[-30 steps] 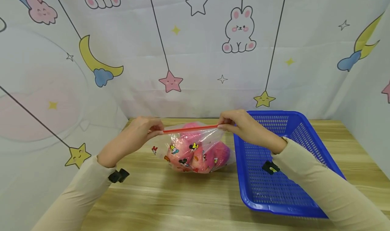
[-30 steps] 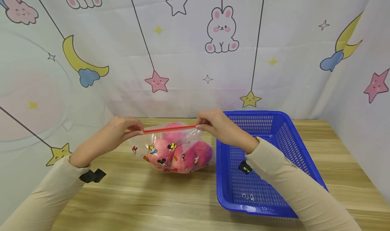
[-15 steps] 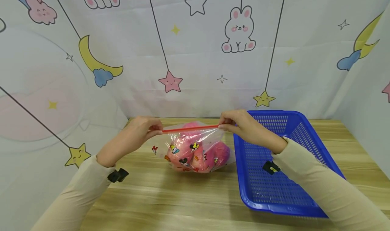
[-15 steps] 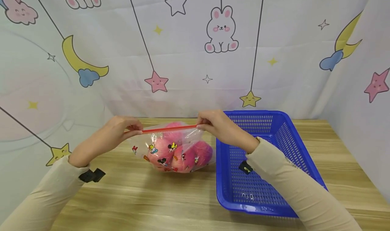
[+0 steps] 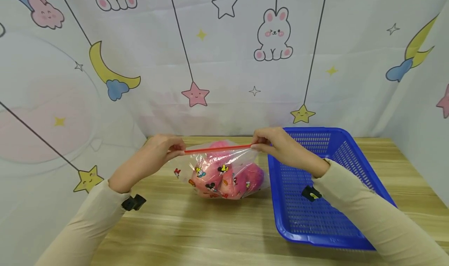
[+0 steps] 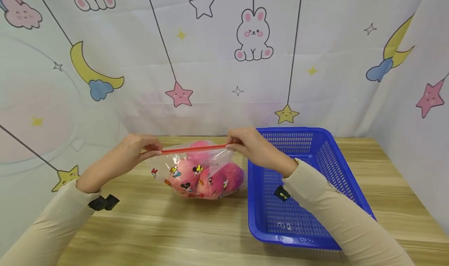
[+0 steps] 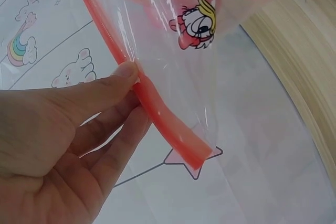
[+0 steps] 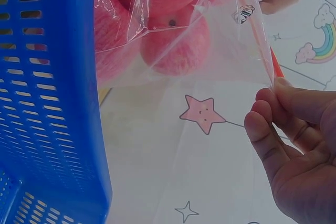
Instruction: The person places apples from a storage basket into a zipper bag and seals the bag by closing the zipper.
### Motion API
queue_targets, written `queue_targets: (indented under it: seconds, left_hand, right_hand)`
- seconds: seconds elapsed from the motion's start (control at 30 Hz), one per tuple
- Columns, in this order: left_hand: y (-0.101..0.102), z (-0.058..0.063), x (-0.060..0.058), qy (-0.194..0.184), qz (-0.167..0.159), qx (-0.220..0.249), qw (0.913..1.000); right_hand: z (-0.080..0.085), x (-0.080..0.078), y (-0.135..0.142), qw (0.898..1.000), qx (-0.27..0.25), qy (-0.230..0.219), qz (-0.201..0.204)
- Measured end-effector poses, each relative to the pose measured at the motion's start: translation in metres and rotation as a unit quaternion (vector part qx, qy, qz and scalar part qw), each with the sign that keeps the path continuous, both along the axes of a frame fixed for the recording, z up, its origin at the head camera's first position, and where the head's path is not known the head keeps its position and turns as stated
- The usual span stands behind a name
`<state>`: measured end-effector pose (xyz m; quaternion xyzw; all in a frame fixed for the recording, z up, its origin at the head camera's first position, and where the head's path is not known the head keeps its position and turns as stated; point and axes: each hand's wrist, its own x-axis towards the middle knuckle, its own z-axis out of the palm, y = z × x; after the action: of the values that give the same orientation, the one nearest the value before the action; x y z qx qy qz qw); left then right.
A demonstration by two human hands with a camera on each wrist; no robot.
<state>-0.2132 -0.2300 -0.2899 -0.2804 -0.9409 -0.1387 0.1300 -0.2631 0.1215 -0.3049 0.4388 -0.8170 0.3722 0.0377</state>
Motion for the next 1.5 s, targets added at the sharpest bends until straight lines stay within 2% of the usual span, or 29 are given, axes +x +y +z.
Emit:
queue_targets:
  seconds: [1.27, 1.5]
  left_hand:
    - [-0.010, -0.002, -0.002, -0.019, 0.007, 0.006, 0.9998]
    - [-0.011, -0.002, -0.002, -0.013, -0.002, 0.010, 0.9999]
  right_hand:
    - [-0.001, 0.000, 0.003, 1.000, 0.003, 0.006, -0.008]
    - [-0.001, 0.000, 0.003, 1.000, 0.004, -0.002, -0.008]
